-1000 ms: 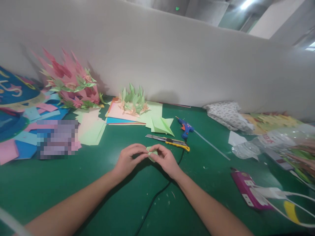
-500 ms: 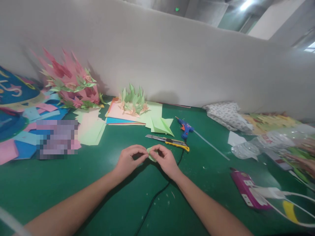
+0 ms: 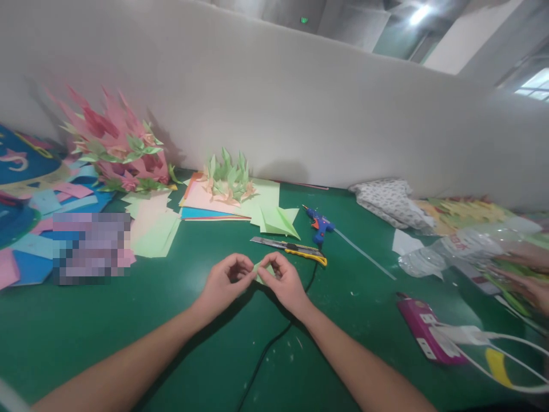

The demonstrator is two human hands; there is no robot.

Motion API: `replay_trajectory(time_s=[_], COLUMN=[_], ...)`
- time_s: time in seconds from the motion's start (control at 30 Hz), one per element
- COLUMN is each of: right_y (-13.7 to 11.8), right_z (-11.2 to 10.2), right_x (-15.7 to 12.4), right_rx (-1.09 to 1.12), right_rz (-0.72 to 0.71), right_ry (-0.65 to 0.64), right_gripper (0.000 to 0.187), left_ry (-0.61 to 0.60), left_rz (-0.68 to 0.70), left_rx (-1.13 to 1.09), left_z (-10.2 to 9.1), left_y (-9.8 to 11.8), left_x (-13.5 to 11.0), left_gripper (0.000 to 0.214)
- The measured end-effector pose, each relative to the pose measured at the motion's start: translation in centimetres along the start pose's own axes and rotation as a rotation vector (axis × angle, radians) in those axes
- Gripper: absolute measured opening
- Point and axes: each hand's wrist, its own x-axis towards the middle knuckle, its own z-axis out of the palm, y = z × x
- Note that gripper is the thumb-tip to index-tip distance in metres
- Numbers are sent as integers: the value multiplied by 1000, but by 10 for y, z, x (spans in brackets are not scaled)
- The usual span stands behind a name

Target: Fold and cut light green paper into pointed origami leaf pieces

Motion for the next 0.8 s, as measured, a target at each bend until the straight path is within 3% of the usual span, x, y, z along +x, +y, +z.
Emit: replay_trajectory(time_s=[0.43, 0.8], right_y=[-4, -1], right_z=[-2, -7], right_x=[-3, -3], right_rx=[170, 324], right_rz=[109, 117], right_ry=[-117, -185], right_gripper=[30, 36], left_ry=[-101, -26], left_rz=[-60, -89], left_rx=[-105, -159], left_z=[-1, -1], left_y=[-5, -2], left_x=[1, 3], left_gripper=[22, 26])
